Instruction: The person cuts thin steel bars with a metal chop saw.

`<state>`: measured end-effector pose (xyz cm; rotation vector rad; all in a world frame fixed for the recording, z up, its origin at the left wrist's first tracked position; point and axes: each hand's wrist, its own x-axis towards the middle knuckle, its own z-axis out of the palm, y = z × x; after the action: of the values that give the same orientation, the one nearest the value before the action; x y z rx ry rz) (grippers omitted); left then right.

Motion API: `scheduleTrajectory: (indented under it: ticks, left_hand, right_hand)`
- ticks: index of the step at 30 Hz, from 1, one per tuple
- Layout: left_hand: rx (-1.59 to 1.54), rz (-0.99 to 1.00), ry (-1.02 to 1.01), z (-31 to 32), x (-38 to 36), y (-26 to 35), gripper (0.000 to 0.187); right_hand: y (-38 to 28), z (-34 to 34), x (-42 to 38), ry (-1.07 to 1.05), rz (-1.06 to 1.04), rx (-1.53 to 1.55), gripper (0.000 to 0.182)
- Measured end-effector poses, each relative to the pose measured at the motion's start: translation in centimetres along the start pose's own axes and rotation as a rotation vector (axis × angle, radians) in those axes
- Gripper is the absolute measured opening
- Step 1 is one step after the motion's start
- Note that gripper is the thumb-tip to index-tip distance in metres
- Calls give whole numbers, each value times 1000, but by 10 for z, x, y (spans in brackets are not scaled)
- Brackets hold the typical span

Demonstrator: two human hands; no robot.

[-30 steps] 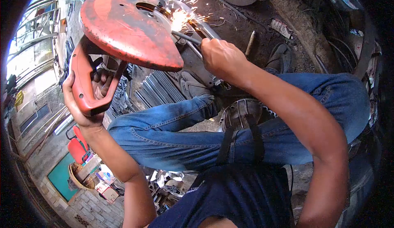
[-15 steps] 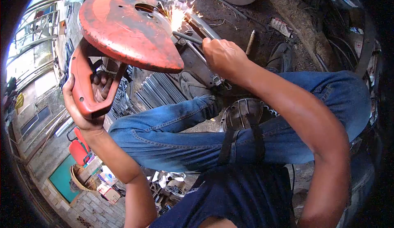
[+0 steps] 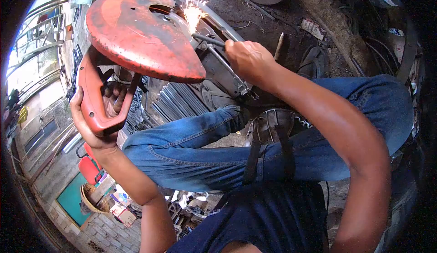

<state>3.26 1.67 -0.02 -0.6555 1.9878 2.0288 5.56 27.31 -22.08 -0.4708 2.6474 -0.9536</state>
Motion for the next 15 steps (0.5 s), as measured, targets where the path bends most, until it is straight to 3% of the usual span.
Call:
scheduleTrajectory:
  ticks: [15]
  left_hand:
    - [-4,29,3,-3,2,-1,64]
  right_hand:
    - [-5,-3,-7,36,-14,95,11]
